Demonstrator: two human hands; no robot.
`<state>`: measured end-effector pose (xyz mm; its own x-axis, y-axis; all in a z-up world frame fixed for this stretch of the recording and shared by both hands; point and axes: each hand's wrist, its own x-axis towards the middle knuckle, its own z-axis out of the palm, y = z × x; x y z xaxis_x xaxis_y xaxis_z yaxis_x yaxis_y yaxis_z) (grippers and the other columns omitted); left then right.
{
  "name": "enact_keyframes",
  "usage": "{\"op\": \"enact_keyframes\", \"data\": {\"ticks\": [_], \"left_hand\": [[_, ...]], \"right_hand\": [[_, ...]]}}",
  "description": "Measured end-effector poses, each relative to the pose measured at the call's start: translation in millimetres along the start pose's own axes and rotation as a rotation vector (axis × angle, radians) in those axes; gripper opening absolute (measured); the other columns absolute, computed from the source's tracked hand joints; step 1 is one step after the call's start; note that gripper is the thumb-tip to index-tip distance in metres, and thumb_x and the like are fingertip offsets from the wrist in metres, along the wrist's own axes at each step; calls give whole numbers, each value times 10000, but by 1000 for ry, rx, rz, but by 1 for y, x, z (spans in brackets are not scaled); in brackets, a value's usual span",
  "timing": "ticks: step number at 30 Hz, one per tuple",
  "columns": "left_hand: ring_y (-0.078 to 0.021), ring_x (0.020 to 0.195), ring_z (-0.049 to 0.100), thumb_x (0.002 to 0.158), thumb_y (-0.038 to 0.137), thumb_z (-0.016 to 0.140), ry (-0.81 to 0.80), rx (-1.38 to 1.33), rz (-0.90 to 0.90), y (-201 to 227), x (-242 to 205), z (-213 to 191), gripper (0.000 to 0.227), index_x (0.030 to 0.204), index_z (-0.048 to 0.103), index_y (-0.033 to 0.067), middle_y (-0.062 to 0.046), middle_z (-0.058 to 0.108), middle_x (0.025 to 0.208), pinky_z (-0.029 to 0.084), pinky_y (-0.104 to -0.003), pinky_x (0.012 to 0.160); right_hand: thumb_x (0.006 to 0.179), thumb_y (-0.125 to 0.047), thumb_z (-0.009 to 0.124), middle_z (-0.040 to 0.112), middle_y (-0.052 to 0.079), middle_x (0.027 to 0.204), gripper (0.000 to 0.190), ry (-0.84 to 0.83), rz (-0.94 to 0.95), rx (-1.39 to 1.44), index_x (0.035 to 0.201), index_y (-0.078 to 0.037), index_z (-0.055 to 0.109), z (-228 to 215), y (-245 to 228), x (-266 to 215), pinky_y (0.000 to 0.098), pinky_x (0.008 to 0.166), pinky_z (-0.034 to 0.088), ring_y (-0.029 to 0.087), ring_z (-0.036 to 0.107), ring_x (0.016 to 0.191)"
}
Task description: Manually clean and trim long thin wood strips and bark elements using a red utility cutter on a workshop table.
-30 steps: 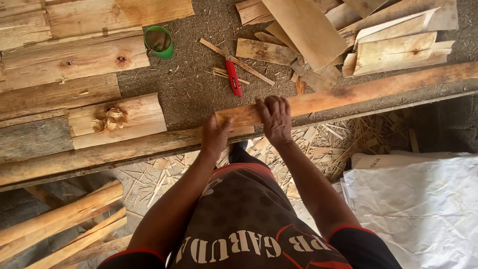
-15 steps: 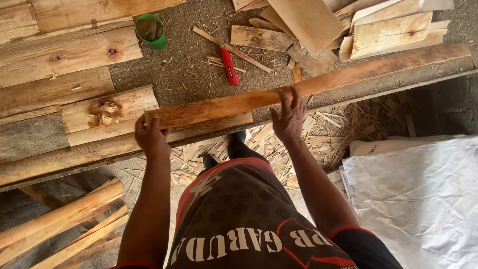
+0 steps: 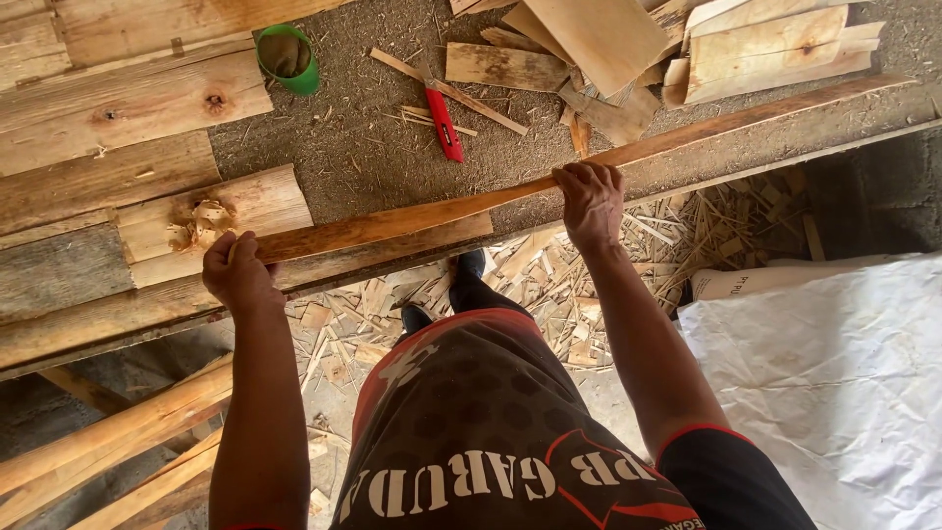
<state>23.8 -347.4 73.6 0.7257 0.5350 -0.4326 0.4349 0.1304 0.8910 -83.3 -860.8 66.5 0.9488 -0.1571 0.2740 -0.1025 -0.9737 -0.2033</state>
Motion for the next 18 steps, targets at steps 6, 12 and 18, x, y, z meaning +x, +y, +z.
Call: {"op": "enact_keyframes", "data": {"ticks": [6, 12, 18], "left_hand": [[-164, 941, 746, 927, 45, 689, -6, -117, -57, 4, -2, 3, 294, 1210, 637, 103, -73, 753, 1117, 650, -367, 680], [-184, 935, 753, 942, 47, 677, -58, -183, -14, 0, 5, 2, 281, 1216, 624, 78, -102, 759, 1092, 692, -399, 714], [-187, 897, 752, 916, 6, 698, 22, -107, -17, 4, 27, 5, 247, 1154, 662, 63, -102, 752, 1067, 683, -395, 683]], "right_hand": [[1087, -244, 637, 789, 12, 1121, 175, -48, 0, -18, 1103, -192, 804, 1, 5, 6, 404, 1054, 453, 171, 697, 1068], [1085, -245, 659, 778, 32, 1187, 160, -81, 21, 47, 1148, -182, 792, 4, 10, 5, 415, 1063, 456, 172, 685, 1105], [894, -208, 801, 677, 101, 1195, 275, 127, 222, 22, 1157, -155, 740, -22, -9, 8, 441, 866, 519, 292, 624, 1022]]}}
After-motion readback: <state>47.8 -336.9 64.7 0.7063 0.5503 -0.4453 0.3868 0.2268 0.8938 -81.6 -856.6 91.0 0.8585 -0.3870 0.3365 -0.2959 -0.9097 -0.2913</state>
